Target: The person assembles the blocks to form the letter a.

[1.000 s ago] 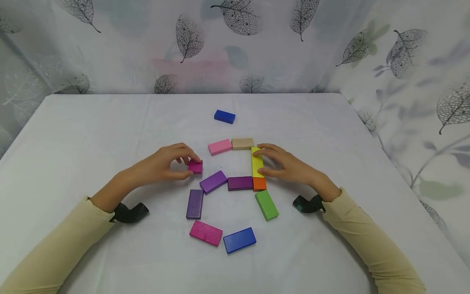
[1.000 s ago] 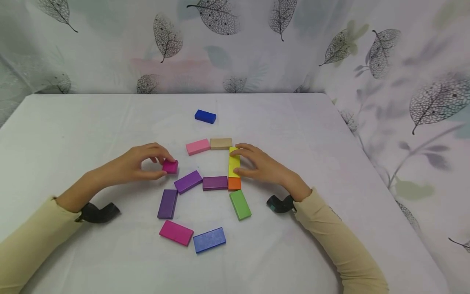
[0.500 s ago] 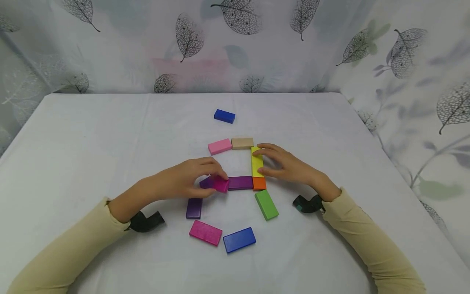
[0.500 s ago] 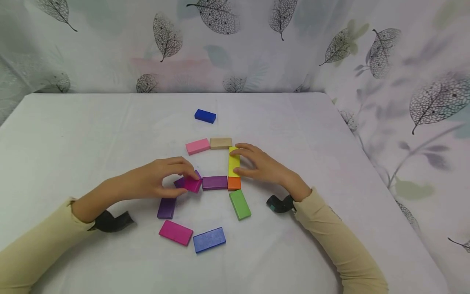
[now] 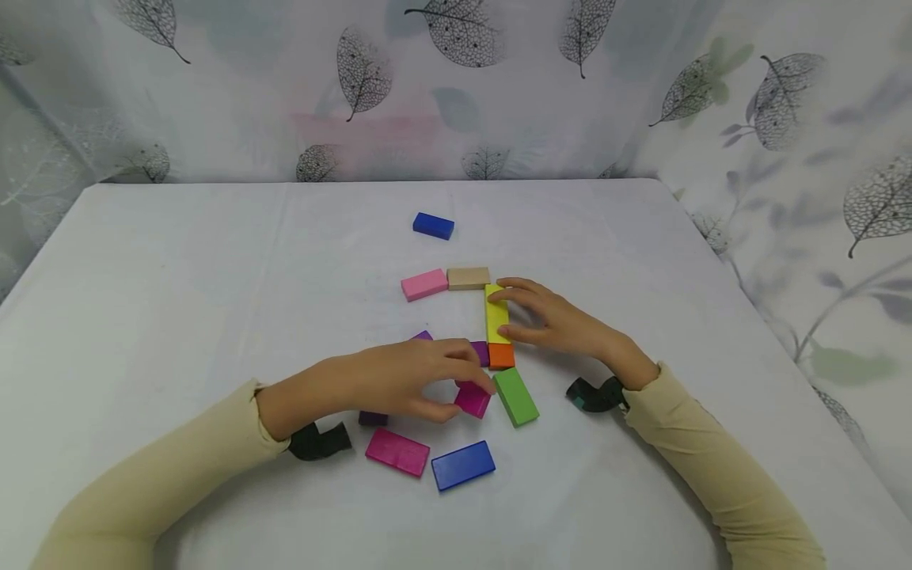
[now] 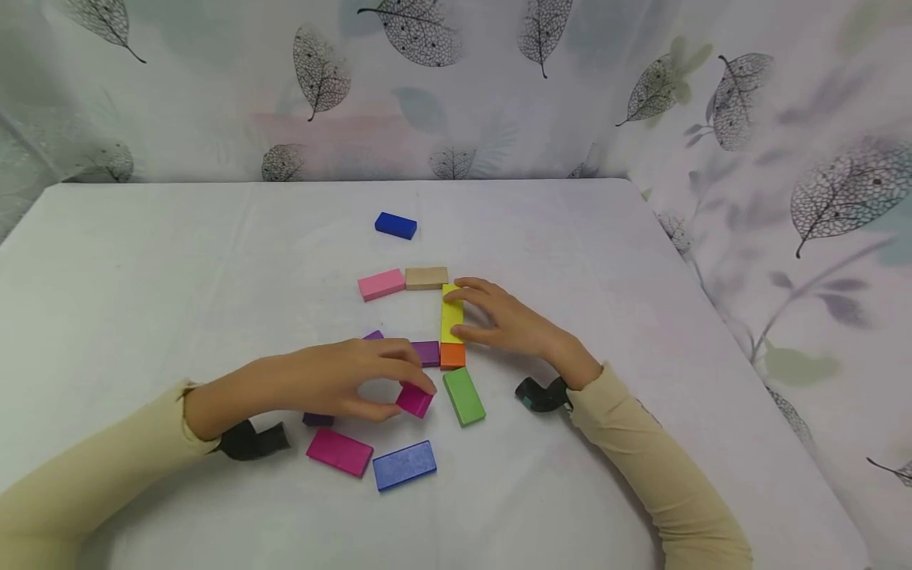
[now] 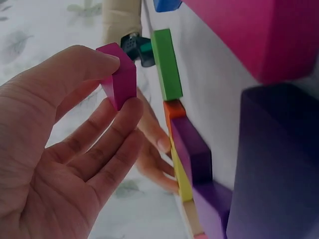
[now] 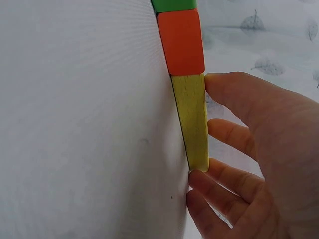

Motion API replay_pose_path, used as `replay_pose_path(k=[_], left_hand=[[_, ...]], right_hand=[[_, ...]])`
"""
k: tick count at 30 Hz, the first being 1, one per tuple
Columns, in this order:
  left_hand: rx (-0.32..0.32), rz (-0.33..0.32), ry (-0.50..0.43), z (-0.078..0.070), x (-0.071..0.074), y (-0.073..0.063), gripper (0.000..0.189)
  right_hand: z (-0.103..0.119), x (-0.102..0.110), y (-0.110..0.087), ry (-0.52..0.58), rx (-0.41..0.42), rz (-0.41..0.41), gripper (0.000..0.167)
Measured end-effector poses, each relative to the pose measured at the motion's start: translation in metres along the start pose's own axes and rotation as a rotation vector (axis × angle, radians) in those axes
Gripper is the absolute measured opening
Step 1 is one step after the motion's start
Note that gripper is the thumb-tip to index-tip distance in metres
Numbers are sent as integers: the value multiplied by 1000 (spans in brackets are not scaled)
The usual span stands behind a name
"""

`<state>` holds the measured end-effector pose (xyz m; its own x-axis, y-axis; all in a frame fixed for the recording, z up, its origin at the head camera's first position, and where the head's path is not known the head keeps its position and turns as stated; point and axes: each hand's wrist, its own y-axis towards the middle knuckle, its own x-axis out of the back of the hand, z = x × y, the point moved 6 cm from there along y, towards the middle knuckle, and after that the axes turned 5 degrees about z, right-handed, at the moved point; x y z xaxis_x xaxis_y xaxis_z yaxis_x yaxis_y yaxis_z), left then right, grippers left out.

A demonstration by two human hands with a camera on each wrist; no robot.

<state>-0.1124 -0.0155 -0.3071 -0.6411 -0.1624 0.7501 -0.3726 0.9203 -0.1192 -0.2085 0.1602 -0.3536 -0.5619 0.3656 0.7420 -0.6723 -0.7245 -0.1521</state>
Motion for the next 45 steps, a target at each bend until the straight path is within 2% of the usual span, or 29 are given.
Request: replay_pose_path(k=[7, 13, 26, 32, 38, 45], left_hand=[[-41, 80, 10, -6, -14, 18, 36], [-40, 156, 33, -8, -24, 27, 38], [-80, 202, 85, -16, -30, 41, 38], [-56, 252, 119, -16, -34, 47, 38], [-49, 256, 200, -17, -34, 49, 39], [-9, 198, 192, -13, -30, 51, 41]], right_hand=[[1, 0, 0, -6, 15, -3, 51], [1, 0, 0, -7, 18, -5, 51], [1, 1, 0, 0, -3, -4, 51], [1, 0, 0, 3, 1, -5, 50], [2, 0, 0, -9, 2, -6, 50], [3, 1, -1, -1, 23, -10, 50]])
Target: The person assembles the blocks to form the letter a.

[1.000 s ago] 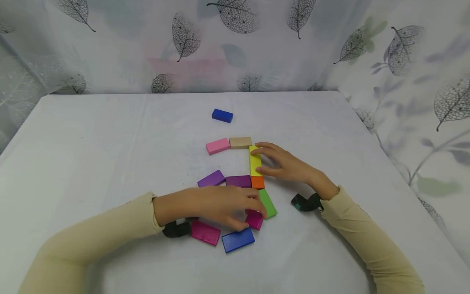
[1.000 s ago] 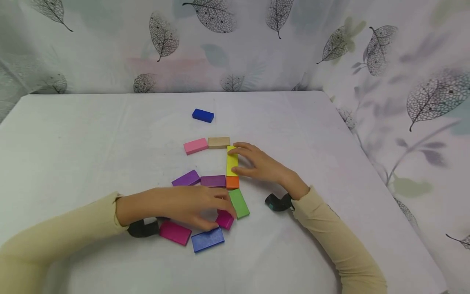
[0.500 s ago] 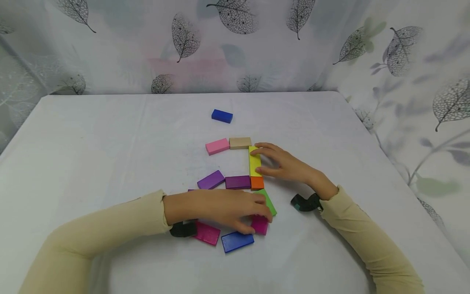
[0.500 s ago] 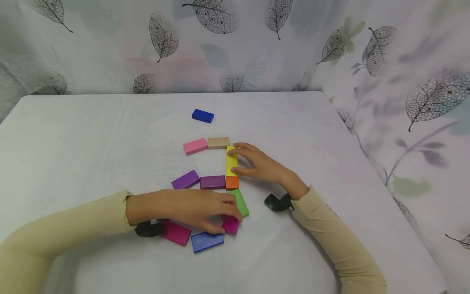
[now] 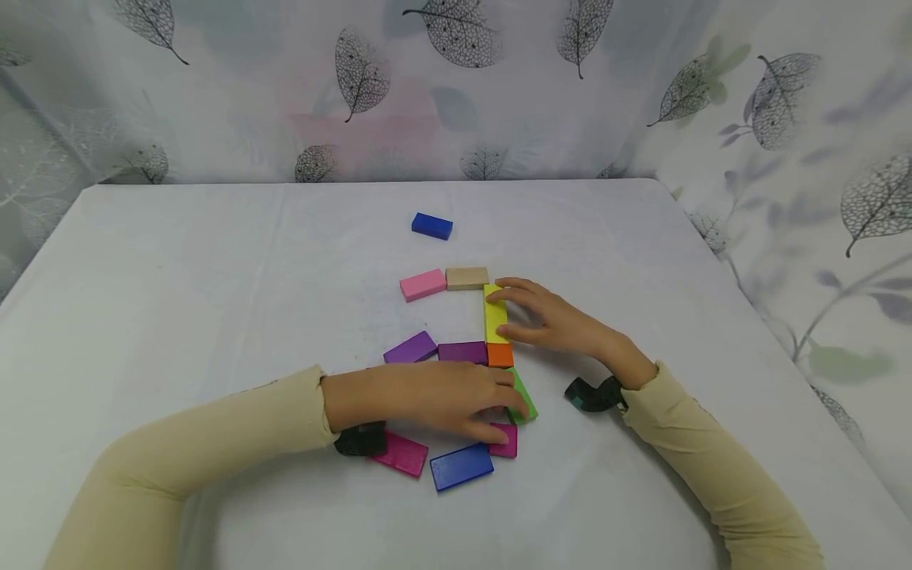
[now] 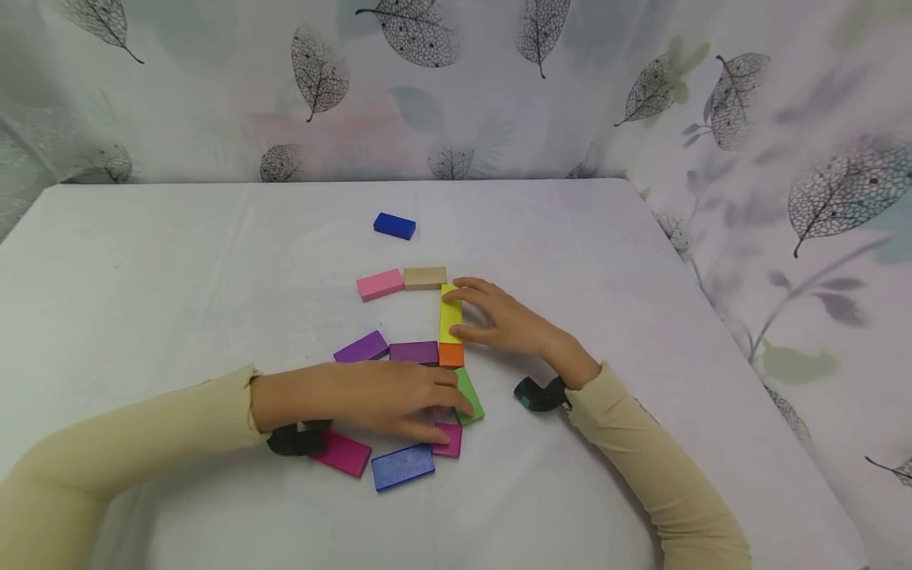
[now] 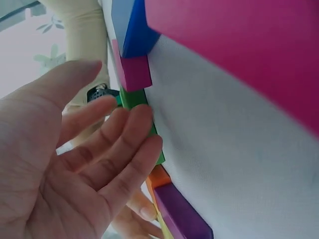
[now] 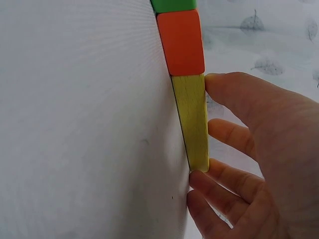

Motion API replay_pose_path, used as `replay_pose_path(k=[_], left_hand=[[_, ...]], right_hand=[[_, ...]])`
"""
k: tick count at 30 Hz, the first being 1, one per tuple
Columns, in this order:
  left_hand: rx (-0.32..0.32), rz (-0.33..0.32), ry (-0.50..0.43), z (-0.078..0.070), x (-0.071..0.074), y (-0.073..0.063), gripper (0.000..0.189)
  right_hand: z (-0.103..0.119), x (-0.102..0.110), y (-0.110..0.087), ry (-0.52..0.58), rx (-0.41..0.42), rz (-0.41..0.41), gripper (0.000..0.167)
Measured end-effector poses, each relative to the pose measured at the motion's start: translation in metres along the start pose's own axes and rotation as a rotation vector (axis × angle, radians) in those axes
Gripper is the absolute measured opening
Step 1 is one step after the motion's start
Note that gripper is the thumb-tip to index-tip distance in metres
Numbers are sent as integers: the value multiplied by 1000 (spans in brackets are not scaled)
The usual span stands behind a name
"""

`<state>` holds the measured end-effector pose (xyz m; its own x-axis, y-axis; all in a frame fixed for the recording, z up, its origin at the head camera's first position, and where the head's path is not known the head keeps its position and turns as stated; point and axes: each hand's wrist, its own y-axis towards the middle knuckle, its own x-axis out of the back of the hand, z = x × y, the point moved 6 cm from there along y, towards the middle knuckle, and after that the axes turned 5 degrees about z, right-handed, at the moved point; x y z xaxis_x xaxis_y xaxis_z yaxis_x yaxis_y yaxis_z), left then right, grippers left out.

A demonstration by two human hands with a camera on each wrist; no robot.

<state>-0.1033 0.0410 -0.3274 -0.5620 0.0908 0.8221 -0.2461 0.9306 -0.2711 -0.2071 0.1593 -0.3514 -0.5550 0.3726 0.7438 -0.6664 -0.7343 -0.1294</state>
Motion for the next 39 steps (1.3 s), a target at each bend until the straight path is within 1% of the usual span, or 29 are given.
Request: replay_pose_path(k=[6, 13, 21, 29, 35, 39], left_hand=[[-5, -35, 51, 2, 3, 1, 38], [0, -30, 31, 4, 3, 0, 37], [10, -10, -13, 6, 2, 1, 32], [-29, -36, 44, 5, 5, 1, 30], [-39, -37, 60, 5, 6, 0, 30], [-50, -68, 79, 8, 11, -4, 28]], right_hand=[[1, 0, 0, 2, 2, 2, 49], [0, 0, 0, -17, 16, 0, 49], [0, 0, 1, -13, 17, 0, 49], [0, 0, 0, -22, 13, 1, 50], [0, 1, 0, -17, 6, 1, 49], [0, 1, 0, -12, 2, 3, 49]])
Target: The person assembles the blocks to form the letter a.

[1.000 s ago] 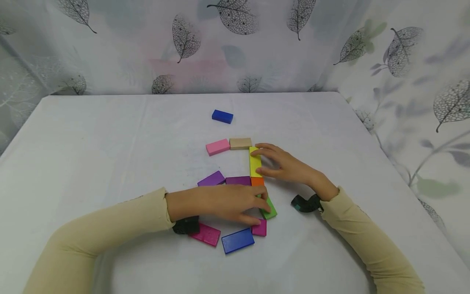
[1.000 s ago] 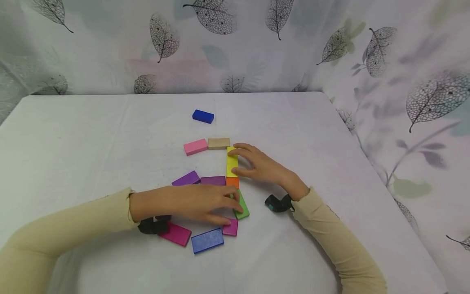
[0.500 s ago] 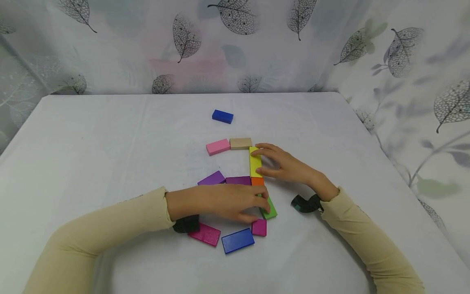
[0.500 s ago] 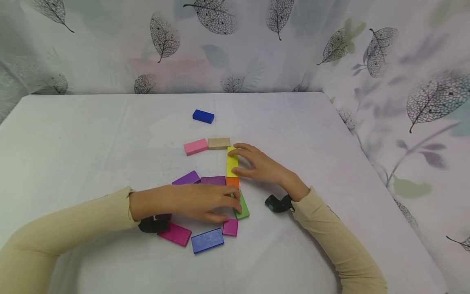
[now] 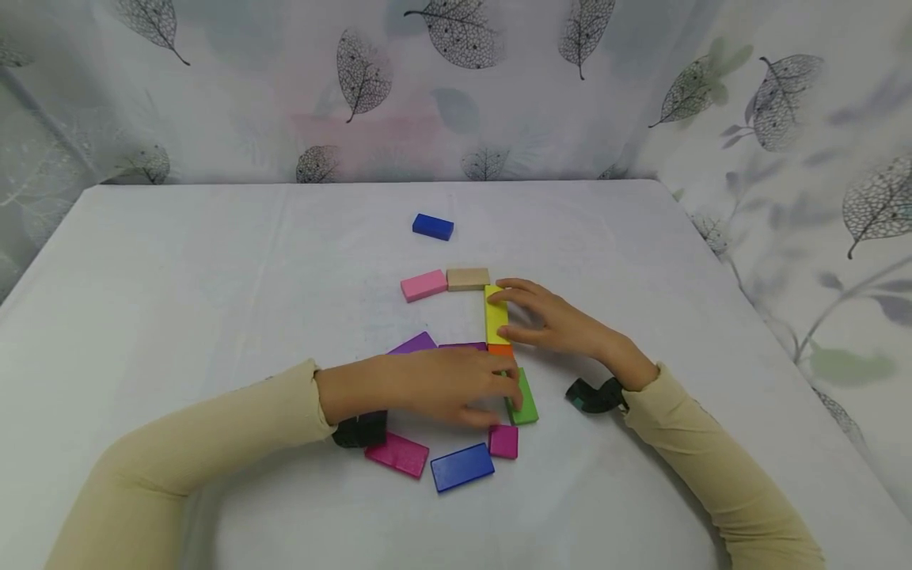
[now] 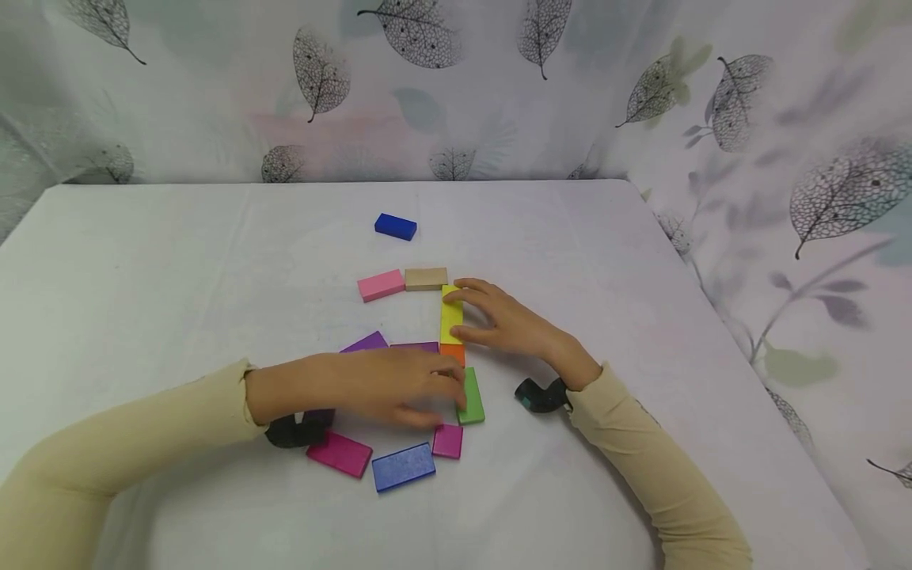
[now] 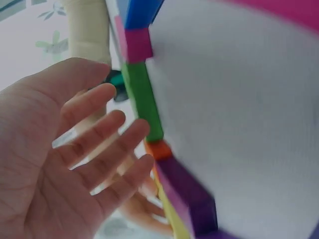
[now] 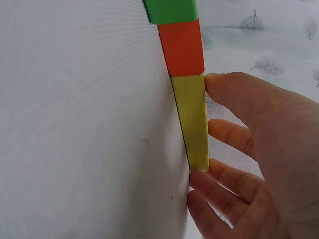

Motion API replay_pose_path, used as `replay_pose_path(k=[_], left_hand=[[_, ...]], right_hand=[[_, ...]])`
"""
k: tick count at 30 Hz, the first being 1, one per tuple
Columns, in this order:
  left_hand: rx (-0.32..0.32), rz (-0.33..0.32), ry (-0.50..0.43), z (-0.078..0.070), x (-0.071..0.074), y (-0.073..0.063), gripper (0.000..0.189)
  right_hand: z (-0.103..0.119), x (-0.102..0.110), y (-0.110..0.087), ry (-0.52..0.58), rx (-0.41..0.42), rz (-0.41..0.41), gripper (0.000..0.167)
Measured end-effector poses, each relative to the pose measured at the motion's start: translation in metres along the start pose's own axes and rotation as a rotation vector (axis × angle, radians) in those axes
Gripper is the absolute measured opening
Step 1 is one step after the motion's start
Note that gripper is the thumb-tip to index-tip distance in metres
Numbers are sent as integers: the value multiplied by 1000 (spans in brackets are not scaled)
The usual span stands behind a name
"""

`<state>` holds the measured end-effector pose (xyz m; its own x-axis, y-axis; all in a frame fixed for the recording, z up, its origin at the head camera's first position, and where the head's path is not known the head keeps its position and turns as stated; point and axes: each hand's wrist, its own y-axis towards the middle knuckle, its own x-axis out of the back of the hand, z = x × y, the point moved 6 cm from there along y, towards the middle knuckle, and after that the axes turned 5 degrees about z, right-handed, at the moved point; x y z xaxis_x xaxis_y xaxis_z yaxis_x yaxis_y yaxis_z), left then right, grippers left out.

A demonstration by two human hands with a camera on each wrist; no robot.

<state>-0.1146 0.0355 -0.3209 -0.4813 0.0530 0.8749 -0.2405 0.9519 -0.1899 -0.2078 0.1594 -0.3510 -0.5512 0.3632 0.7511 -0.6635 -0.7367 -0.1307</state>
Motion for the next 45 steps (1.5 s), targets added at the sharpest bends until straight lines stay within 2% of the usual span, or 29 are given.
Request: replay_pose_path(k=[4, 8, 10, 18, 22, 27, 32, 37, 45], left_hand=[[-22, -75, -10, 7, 14, -6, 24], [-61, -196, -35, 20, 32, -14, 19], [-58, -250, -56, 29, 40, -19, 18], [6, -389, -122, 69, 65, -37, 16], [50, -434, -152, 86, 74, -43, 15], [104, -494, -196, 111, 79, -47, 17], [172, -573, -244, 138, 78, -49, 24], [242, -604, -253, 165, 79, -47, 26], [408, -564, -287, 205, 81, -44, 30]], right_hand=[[0, 1, -1, -5, 20, -7, 48], [1, 1, -2, -6, 36, -12, 48], [0, 1, -2, -4, 31, -10, 48], [0, 0, -1, 5, -12, -1, 50], [-1, 1, 0, 0, -25, 1, 50], [-1, 0, -1, 6, -50, 7, 50], [-1, -2, -1, 20, -35, 7, 50], [-2, -2, -1, 14, -29, 2, 49], [0, -1, -2, 19, -19, 0, 49]])
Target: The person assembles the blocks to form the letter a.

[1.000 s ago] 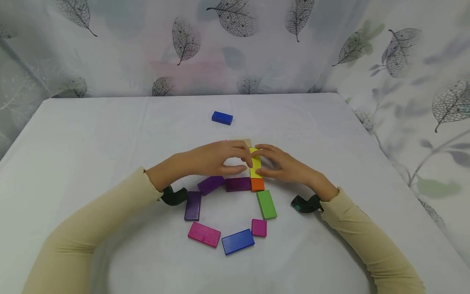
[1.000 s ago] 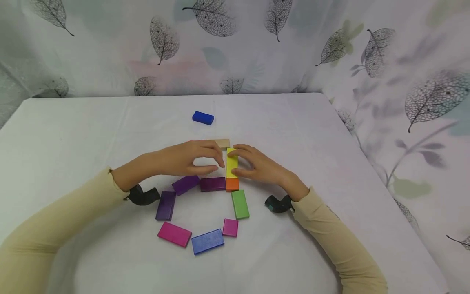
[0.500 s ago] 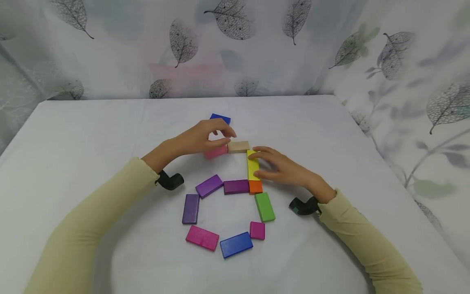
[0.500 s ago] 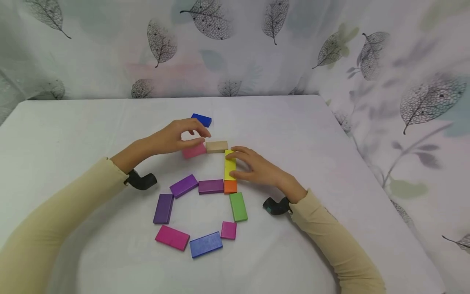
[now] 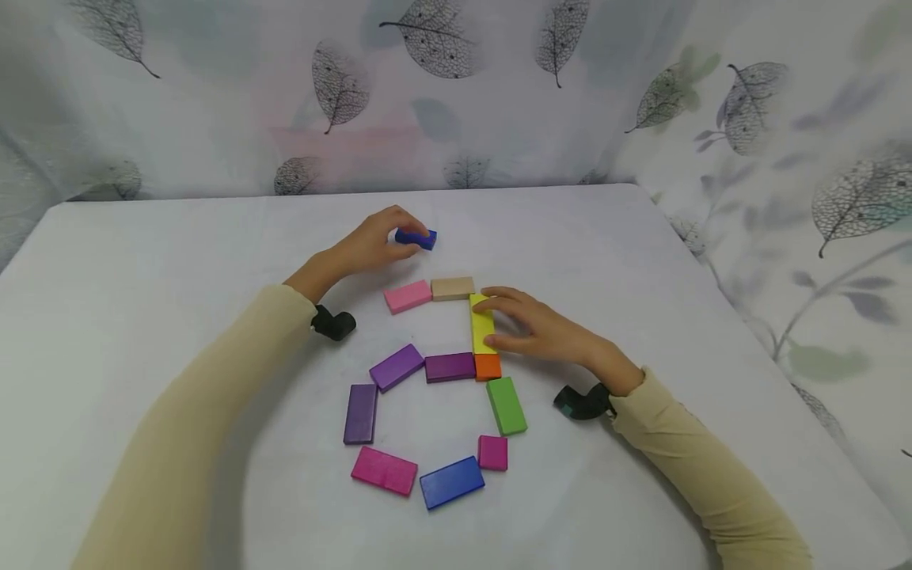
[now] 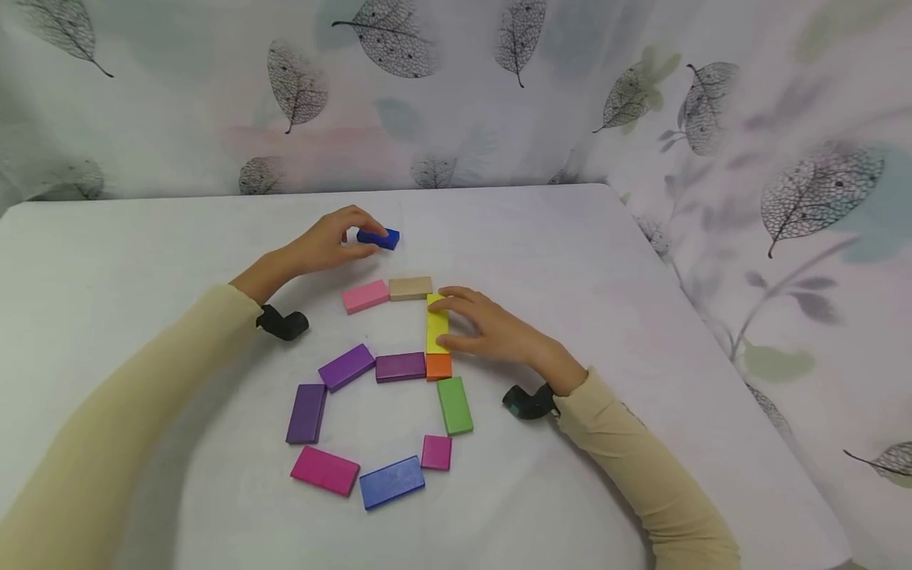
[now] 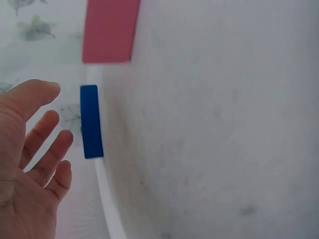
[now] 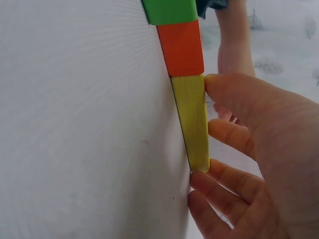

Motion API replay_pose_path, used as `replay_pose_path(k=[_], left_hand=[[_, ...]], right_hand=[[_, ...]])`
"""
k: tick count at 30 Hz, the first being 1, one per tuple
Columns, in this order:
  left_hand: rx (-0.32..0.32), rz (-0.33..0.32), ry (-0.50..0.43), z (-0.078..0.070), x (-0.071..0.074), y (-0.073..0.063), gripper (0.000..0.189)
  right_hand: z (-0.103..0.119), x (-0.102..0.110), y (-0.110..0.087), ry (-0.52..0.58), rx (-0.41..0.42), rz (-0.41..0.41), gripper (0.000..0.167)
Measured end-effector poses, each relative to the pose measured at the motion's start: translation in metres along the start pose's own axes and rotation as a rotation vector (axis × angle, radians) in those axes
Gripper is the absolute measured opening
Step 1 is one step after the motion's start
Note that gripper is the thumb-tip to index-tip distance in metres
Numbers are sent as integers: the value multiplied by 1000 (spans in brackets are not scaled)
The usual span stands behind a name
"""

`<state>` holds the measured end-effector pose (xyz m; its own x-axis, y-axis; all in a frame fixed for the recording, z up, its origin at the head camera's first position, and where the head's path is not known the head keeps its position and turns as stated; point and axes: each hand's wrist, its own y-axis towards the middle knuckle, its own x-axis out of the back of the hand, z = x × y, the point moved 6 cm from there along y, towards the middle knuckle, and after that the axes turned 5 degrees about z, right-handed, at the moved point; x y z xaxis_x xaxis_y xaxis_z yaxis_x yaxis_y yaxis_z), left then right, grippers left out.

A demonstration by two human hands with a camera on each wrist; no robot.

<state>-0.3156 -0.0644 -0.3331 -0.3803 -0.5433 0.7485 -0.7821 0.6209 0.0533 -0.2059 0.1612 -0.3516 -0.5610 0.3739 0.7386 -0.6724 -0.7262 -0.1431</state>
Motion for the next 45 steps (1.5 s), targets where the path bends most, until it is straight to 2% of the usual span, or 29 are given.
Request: replay_pose_path(k=[4, 15, 24, 32, 37, 45], left_hand=[[33, 13, 65, 8, 2, 7, 33], [94, 134, 264, 16, 0, 19, 38], [127, 153, 248, 11, 3, 11, 45], [73, 123, 200, 5, 8, 4, 42], [46, 129, 200, -2, 7, 1, 42], [-26, 148, 186, -23, 4, -7, 41]], right_hand=[[0, -1, 1, -13, -3, 1, 49], [-4, -2, 2, -16, -26, 7, 49], [-2, -2, 2, -28, -15, 0, 49], [-2, 0, 1, -32, -9, -4, 49], [-4, -1, 3, -24, -13, 0, 49], [-2, -1, 3, -27, -27, 8, 50]])
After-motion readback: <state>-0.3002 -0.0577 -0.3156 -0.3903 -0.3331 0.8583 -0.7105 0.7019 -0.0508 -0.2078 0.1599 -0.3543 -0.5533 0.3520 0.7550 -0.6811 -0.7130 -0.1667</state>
